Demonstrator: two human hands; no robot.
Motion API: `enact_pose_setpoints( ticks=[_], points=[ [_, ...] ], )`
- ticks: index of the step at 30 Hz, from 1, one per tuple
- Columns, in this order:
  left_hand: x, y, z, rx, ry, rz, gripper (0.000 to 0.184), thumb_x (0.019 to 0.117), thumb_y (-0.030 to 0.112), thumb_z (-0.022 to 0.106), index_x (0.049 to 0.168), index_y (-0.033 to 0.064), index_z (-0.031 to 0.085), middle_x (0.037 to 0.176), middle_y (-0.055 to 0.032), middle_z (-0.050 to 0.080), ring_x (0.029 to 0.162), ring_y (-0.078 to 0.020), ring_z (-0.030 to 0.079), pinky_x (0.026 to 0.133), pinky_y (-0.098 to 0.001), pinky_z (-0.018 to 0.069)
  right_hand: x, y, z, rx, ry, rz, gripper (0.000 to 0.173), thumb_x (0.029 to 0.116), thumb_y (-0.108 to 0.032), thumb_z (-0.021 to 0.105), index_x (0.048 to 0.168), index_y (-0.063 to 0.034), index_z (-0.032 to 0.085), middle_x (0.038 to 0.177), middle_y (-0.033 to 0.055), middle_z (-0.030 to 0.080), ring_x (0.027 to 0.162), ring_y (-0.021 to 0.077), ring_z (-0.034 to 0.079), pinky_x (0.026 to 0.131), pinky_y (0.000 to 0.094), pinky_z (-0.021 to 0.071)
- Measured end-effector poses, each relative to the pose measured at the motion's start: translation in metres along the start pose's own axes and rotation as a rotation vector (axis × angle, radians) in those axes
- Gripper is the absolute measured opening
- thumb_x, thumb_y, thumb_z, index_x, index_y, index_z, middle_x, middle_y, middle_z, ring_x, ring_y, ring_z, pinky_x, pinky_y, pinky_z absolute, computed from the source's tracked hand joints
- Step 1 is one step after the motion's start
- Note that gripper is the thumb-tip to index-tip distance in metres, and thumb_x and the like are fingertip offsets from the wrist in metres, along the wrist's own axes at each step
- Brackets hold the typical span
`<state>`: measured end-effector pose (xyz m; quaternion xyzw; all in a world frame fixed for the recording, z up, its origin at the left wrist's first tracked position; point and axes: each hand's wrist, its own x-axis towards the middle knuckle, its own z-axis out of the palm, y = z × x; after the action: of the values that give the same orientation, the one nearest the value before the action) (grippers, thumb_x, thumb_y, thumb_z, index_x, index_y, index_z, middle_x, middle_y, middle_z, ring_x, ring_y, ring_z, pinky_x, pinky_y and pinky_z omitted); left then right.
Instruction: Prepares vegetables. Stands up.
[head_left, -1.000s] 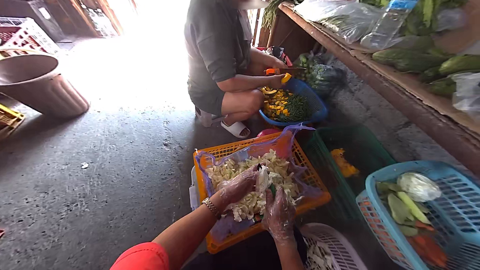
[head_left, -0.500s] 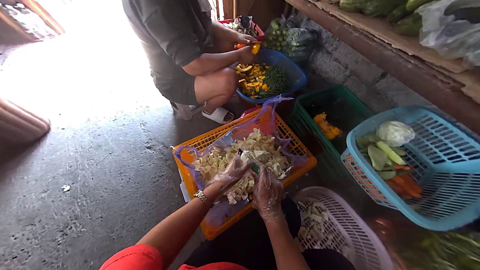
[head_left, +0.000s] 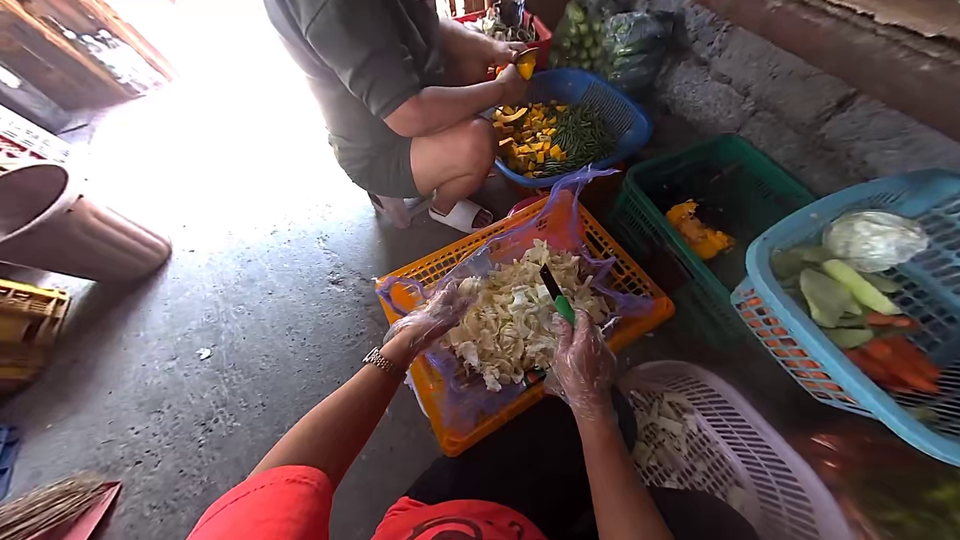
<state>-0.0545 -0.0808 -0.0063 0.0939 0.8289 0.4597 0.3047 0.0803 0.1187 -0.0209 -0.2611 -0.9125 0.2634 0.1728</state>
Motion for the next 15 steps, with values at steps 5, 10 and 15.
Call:
enact_pose_setpoints(
  ticks=[5,10,15],
  points=[
    [0.016,-0.007,-0.006,0.076,-0.003,0.100,0.064,0.0913,0.021,0.075,0.146,0.0059,0.045,0.135,-0.0248,0.056,0.120,-0.0318,0.058,0.101,-0.0477,0.0485,0.003,0.000,-0.003,0.020,-0.057,0.024,0.043,0.1045,-0.029,0.054,0.128,0.0062,0.064,0.112,0.0260,0.071,0.100,0.0419,0.071,0.085,0.0567,0.0542],
    [0.030,-0.009,-0.010,0.341,-0.050,0.010,0.067,0.0998,0.033,0.065,0.153,0.0029,0.038,0.144,-0.0302,0.048,0.131,-0.0424,0.051,0.110,-0.0564,0.0400,0.005,0.001,-0.001,0.032,-0.046,0.022,0.044,0.1038,-0.030,0.055,0.128,0.0056,0.064,0.110,0.0251,0.072,0.098,0.0415,0.072,0.084,0.0560,0.0549],
    [0.042,-0.024,-0.007,0.541,-0.058,0.242,0.059,0.0979,0.031,0.065,0.150,0.0096,0.047,0.151,-0.0278,0.043,0.136,-0.0447,0.047,0.111,-0.0613,0.0380,0.006,-0.002,-0.007,0.078,-0.149,0.071,0.047,0.1056,-0.032,0.052,0.137,0.0019,0.059,0.119,0.0247,0.070,0.102,0.0419,0.070,0.088,0.0586,0.0536]
  ],
)
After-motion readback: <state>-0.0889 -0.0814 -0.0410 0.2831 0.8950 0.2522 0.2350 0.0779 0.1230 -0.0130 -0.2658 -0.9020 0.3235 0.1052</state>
